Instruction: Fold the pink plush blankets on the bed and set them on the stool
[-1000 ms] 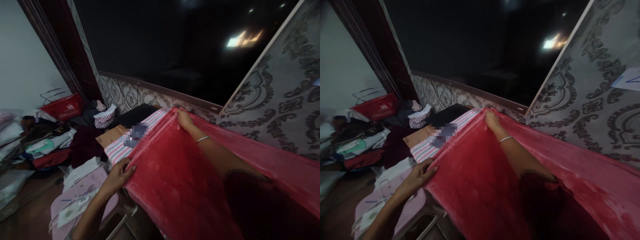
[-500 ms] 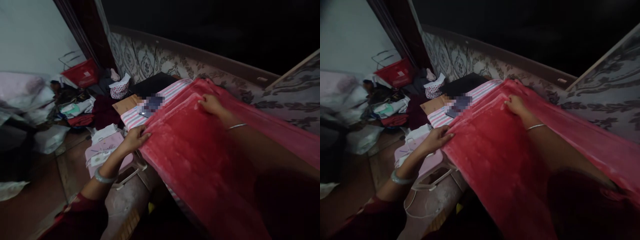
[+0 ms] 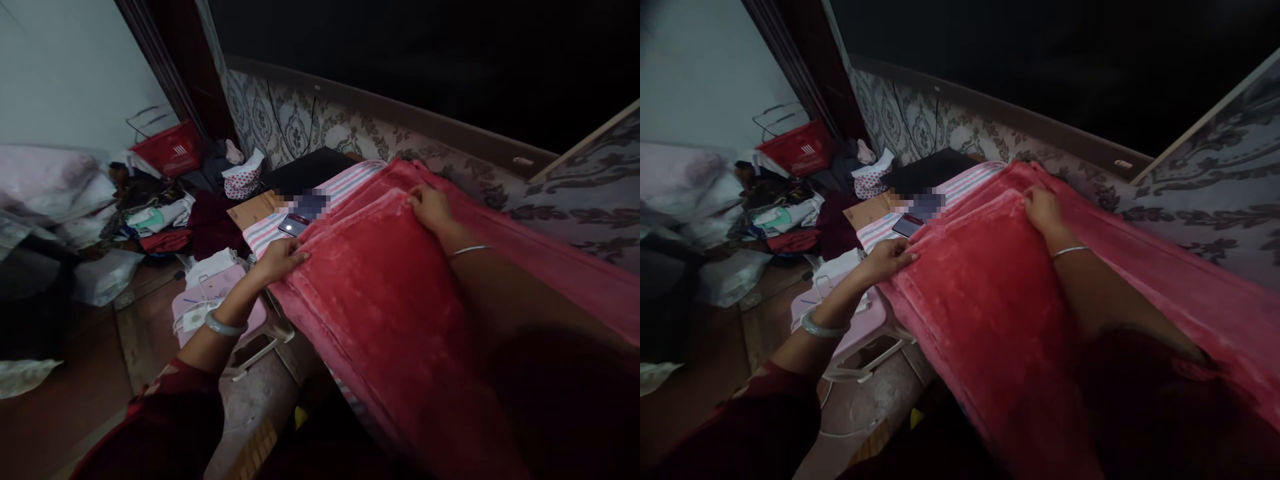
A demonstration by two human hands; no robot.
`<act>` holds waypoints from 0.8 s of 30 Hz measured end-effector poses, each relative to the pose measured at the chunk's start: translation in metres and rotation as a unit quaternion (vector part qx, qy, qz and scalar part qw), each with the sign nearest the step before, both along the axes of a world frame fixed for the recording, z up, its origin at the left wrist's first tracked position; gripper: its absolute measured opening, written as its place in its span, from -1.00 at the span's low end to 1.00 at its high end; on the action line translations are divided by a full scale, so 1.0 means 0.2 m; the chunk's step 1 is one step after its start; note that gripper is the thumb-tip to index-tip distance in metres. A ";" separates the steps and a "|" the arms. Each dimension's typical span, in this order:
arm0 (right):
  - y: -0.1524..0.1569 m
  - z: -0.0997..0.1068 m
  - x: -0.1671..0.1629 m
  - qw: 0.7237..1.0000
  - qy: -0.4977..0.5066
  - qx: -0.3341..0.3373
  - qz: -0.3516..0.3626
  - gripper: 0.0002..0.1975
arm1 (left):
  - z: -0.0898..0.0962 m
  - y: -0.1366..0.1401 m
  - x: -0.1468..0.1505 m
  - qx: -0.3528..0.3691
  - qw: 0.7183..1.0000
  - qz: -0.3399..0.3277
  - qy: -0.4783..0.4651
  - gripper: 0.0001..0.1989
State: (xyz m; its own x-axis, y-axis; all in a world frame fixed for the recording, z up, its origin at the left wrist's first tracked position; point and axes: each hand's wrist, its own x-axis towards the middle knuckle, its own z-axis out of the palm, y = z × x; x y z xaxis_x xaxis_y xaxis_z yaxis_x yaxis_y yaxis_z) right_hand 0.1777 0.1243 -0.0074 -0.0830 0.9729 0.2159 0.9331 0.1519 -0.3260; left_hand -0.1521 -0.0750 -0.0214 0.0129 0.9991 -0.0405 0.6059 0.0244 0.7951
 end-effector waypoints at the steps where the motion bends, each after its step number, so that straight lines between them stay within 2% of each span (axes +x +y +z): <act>1: -0.01 -0.05 0.00 1.000 0.005 -0.005 0.014 -0.66 | -0.02 0.00 0.00 0.002 1.000 0.008 0.009 -0.72; 4: -0.05 -0.11 0.03 0.999 -0.002 0.009 0.041 -0.55 | -0.04 0.00 0.00 0.004 1.000 0.016 0.006 -0.71; 7: -0.15 -0.08 0.06 0.996 -0.045 0.038 0.070 -0.47 | -0.04 -0.01 -0.01 0.010 1.000 0.008 -0.017 -0.68; 9: -0.24 -0.07 0.09 0.989 -0.067 0.057 0.116 -0.46 | -0.05 -0.01 -0.01 0.015 1.000 0.007 -0.023 -0.66; 11: -0.32 -0.09 0.12 0.981 -0.088 0.051 0.165 -0.45 | -0.05 0.00 -0.01 0.015 0.999 0.010 -0.031 -0.63; 13: -0.36 -0.14 0.16 0.977 -0.110 0.019 0.184 -0.43 | -0.06 0.01 -0.02 0.007 0.998 0.016 -0.052 -0.60; 18: -0.32 -0.21 0.22 0.983 -0.131 -0.039 0.122 -0.42 | -0.04 0.02 -0.02 -0.018 0.994 0.029 -0.103 -0.54; 21: -0.33 -0.18 0.25 0.987 -0.135 -0.044 0.077 -0.44 | -0.03 0.00 -0.03 -0.021 0.994 0.015 -0.111 -0.53; 24: -0.40 -0.13 0.31 0.987 -0.154 -0.039 -0.003 -0.46 | -0.02 -0.02 -0.02 0.006 0.995 -0.013 -0.101 -0.55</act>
State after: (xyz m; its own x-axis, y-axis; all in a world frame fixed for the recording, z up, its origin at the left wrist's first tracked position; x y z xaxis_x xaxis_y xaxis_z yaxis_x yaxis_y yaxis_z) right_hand 0.2397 0.0452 -0.0341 -0.1272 0.9862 0.1064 0.9906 0.1318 -0.0371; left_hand -0.1566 -0.0799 -0.0262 0.0459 0.9987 -0.0220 0.4336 -0.0001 0.9011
